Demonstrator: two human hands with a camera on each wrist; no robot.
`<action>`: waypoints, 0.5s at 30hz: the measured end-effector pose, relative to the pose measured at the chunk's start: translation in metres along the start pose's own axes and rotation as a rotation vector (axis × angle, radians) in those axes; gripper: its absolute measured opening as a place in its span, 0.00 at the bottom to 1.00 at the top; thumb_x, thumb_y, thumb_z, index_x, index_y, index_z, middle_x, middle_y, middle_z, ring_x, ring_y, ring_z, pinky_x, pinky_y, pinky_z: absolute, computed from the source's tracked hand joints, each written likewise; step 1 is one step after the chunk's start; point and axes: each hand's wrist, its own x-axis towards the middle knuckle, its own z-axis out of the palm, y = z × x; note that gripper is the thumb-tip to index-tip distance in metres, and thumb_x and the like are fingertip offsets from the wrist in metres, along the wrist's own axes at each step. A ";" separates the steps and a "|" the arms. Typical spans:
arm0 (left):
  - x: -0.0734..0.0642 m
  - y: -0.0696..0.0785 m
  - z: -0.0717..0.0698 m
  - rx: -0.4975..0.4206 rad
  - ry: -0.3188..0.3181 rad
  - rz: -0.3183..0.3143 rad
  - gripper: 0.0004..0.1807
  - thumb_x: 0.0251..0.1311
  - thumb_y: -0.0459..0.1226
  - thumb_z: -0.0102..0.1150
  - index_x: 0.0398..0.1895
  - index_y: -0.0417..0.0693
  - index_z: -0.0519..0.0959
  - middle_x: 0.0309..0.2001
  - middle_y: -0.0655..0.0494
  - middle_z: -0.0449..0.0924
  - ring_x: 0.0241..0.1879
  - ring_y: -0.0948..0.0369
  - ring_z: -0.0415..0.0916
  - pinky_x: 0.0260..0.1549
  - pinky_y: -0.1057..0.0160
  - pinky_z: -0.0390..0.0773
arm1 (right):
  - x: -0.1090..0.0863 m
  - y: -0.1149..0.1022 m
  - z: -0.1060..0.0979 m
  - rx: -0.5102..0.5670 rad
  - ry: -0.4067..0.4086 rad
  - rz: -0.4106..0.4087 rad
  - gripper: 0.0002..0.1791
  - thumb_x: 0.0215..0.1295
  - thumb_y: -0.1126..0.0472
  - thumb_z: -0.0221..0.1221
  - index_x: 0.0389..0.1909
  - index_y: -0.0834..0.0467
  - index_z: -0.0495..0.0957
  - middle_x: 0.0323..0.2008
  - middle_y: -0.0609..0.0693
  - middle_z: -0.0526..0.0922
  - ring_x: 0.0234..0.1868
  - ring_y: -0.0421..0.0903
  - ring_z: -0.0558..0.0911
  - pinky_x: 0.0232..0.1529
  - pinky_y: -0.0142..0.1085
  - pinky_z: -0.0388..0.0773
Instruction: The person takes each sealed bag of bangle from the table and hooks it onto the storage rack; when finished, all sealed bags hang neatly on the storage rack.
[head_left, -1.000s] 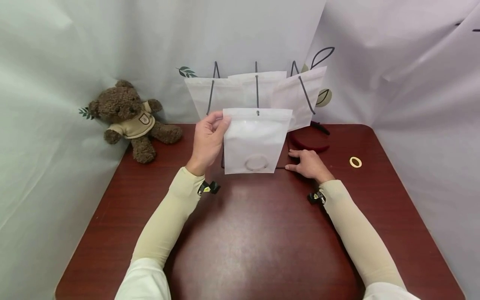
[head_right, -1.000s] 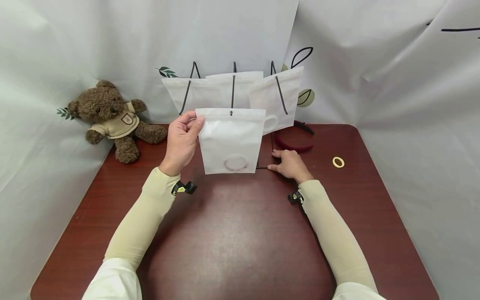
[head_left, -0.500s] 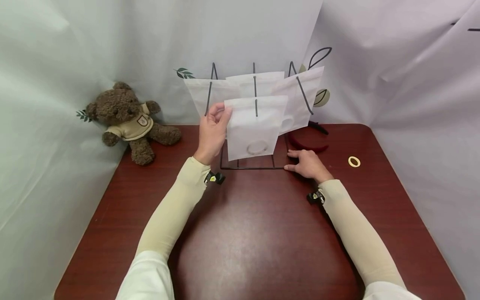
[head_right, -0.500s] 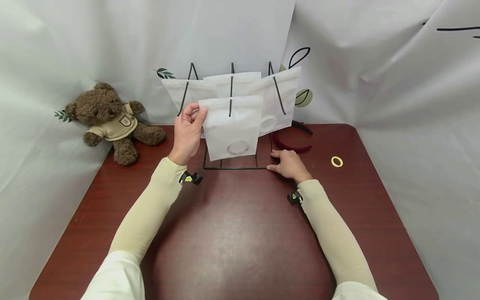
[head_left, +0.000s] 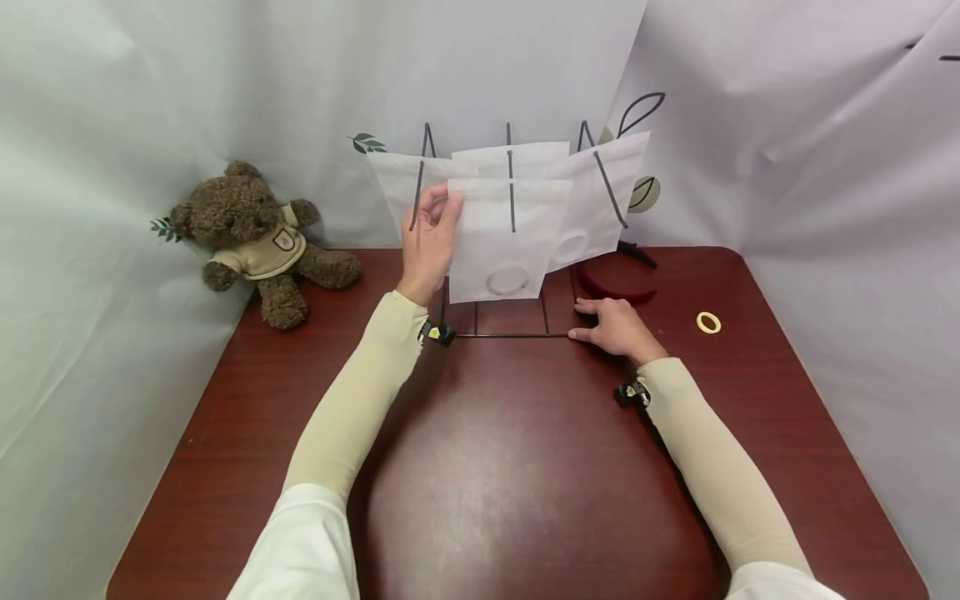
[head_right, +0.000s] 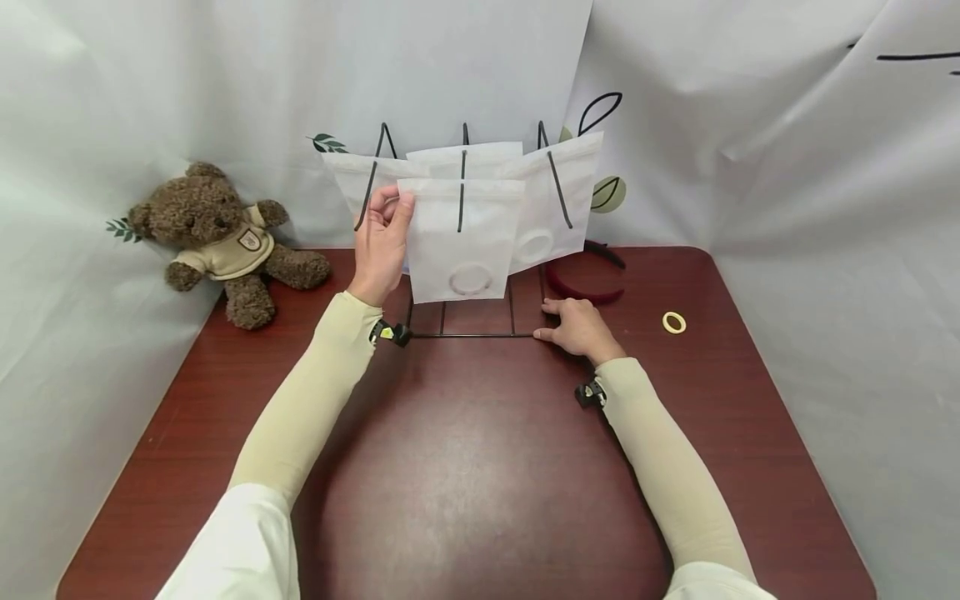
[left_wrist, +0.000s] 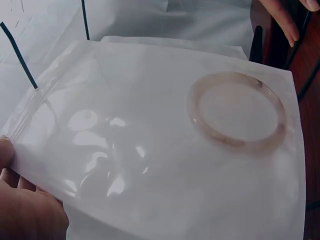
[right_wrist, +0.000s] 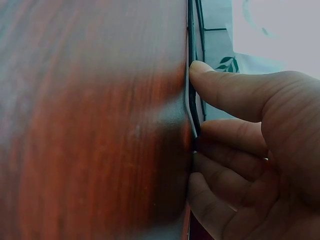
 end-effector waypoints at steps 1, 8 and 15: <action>0.002 0.000 0.001 -0.004 0.004 0.001 0.13 0.74 0.39 0.64 0.52 0.38 0.84 0.51 0.36 0.88 0.48 0.67 0.83 0.50 0.66 0.75 | 0.000 0.000 0.000 -0.001 -0.001 0.001 0.36 0.65 0.51 0.73 0.70 0.62 0.78 0.70 0.60 0.79 0.75 0.65 0.71 0.74 0.59 0.68; 0.010 -0.002 0.008 0.015 0.038 0.015 0.12 0.75 0.40 0.64 0.51 0.40 0.84 0.51 0.40 0.89 0.52 0.66 0.85 0.53 0.68 0.76 | 0.000 0.000 -0.002 -0.008 -0.008 0.001 0.36 0.65 0.50 0.72 0.70 0.62 0.77 0.70 0.60 0.78 0.75 0.65 0.71 0.74 0.59 0.68; 0.016 -0.008 0.013 0.038 0.087 0.035 0.11 0.74 0.39 0.65 0.49 0.40 0.84 0.49 0.42 0.90 0.46 0.68 0.85 0.47 0.68 0.76 | 0.001 0.001 0.000 -0.008 -0.008 0.001 0.36 0.66 0.50 0.72 0.71 0.62 0.77 0.70 0.60 0.78 0.76 0.65 0.70 0.74 0.58 0.68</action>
